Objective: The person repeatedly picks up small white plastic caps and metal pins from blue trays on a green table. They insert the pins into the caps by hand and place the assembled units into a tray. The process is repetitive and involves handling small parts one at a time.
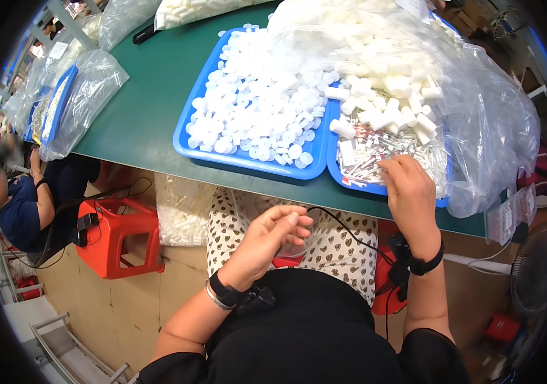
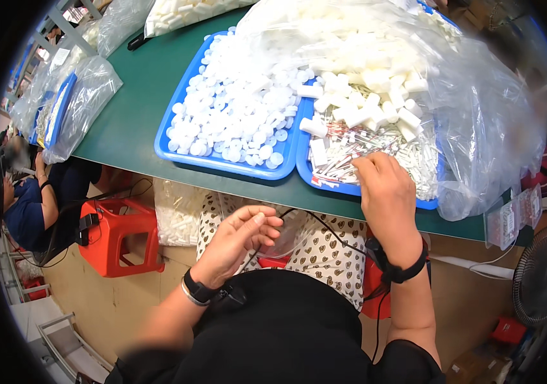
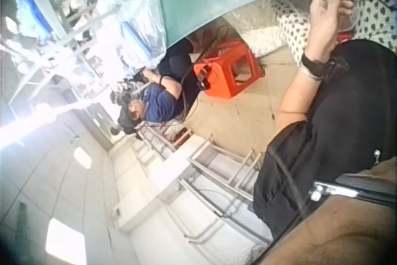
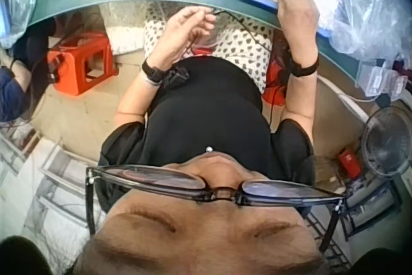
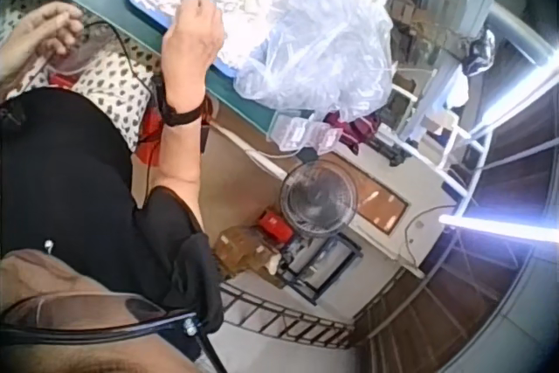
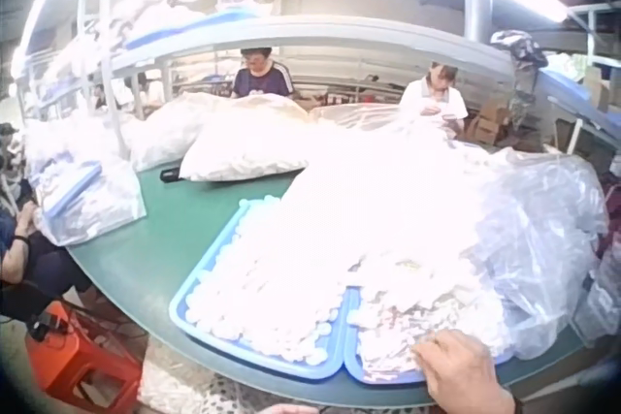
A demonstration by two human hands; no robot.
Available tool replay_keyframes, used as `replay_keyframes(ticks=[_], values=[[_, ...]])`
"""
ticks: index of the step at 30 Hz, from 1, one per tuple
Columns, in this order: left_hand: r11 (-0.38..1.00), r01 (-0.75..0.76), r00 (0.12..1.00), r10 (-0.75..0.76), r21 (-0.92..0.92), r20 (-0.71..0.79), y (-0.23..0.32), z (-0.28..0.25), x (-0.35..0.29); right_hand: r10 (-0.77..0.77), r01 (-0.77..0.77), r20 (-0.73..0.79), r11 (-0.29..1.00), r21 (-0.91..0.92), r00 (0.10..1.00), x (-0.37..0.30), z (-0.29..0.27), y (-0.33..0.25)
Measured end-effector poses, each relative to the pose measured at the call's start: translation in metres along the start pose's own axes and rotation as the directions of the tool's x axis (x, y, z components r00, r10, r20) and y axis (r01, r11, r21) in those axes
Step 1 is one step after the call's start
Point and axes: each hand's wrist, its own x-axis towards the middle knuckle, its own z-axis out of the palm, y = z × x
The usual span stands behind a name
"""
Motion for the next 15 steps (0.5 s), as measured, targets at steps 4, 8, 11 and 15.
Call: replay_keyframes(ticks=[4, 8, 11, 15], values=[[0.487, -0.479, 0.803, 0.579, 0.731, 0.140, 0.044, 0.024, 0.018, -0.104, 0.103, -0.013, 0.993, -0.061, 0.994, 0.019, 0.001, 0.005], [-0.127, -0.473, 0.569, 0.712, 0.872, 0.413, 0.067, 0.022, 0.056, -0.199, 0.214, 0.095, 0.958, -0.189, 0.975, 0.025, 0.014, 0.010], [-0.205, -0.439, 0.641, 0.611, 0.875, 0.464, 0.076, 0.021, 0.070, -0.221, 0.245, 0.133, 0.946, -0.211, 0.966, 0.025, 0.013, 0.014], [-0.215, -0.375, 0.795, 0.426, 0.902, 0.432, 0.087, 0.022, 0.082, -0.265, 0.271, 0.059, 0.945, -0.184, 0.963, 0.025, 0.010, 0.018]])
